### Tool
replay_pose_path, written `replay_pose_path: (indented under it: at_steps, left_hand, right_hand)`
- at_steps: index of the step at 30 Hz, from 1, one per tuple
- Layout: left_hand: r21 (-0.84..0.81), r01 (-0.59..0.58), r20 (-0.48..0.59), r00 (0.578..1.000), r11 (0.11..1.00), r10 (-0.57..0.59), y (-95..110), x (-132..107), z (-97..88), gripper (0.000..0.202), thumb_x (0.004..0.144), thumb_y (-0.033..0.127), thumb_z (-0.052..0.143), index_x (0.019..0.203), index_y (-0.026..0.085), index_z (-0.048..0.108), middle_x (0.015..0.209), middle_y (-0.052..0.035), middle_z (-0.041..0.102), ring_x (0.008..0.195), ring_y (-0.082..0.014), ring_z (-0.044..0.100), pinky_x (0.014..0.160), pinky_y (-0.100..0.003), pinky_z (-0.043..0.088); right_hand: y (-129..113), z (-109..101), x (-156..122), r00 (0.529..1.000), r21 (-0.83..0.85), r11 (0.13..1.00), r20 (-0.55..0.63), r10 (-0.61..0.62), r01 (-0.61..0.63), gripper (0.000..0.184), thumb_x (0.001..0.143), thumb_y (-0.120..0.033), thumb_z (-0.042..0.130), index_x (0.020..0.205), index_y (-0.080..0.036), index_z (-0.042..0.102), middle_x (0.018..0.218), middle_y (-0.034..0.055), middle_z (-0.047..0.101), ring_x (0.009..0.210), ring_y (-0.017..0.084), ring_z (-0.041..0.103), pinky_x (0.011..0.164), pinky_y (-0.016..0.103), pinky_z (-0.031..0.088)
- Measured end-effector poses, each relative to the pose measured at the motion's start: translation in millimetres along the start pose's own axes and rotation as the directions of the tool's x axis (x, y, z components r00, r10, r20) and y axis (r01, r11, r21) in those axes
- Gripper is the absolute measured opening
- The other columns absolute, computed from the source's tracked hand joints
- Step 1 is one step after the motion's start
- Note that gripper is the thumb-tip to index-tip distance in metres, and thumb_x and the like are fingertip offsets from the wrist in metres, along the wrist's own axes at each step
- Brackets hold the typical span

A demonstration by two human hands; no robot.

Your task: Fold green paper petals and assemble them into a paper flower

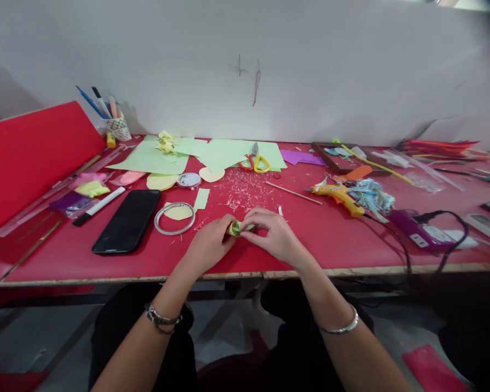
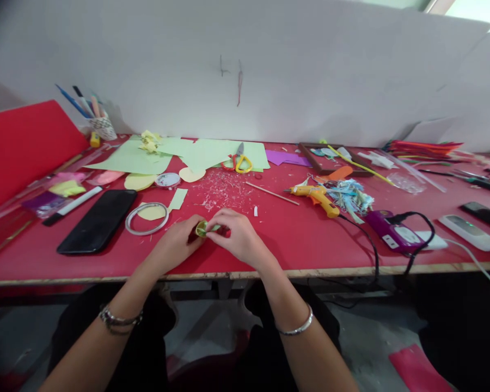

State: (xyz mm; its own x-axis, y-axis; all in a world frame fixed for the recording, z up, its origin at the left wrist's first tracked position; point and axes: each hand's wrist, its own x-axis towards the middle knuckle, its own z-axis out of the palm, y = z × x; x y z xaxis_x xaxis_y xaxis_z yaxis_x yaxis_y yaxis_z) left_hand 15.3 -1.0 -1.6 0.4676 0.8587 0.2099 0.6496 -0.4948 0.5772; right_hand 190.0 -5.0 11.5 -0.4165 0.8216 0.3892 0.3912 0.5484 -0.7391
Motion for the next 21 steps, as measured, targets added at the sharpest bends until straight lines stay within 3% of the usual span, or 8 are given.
replay_pose_path:
  at_steps: [11,21]
  left_hand:
    - [-0.091,-0.057,0.043,0.997,0.994,0.061,0.6,-2.3,-0.3,0.004,0.08,0.016,0.044,0.079,0.018,0.042,0.066,0.0032,0.046,0.058,-0.0114,0.044,0.053,-0.022,0.03]
    - [-0.184,-0.028,0.046,0.998,0.983,0.037,2.9,-2.3,-0.9,0.013,0.077,0.017,0.049,0.089,0.017,0.045,0.061,0.0061,0.045,0.055,-0.0104,0.045,0.051,-0.02,0.029]
  right_hand:
    - [-10.8,-3.6,-0.5,0.992,-0.256,0.96,0.087,-0.09,0.11,0.014,0.082,-0.012,0.049,0.084,-0.016,0.062,0.084,0.0044,0.053,0.074,0.012,0.051,0.066,0.023,0.042]
    - [-27.5,4.5,-1.3,0.982,-0.505,0.853,0.185,-0.038,0.128,0.015,0.084,-0.013,0.045,0.082,-0.016,0.06,0.083,0.0053,0.049,0.068,0.012,0.045,0.062,0.024,0.039]
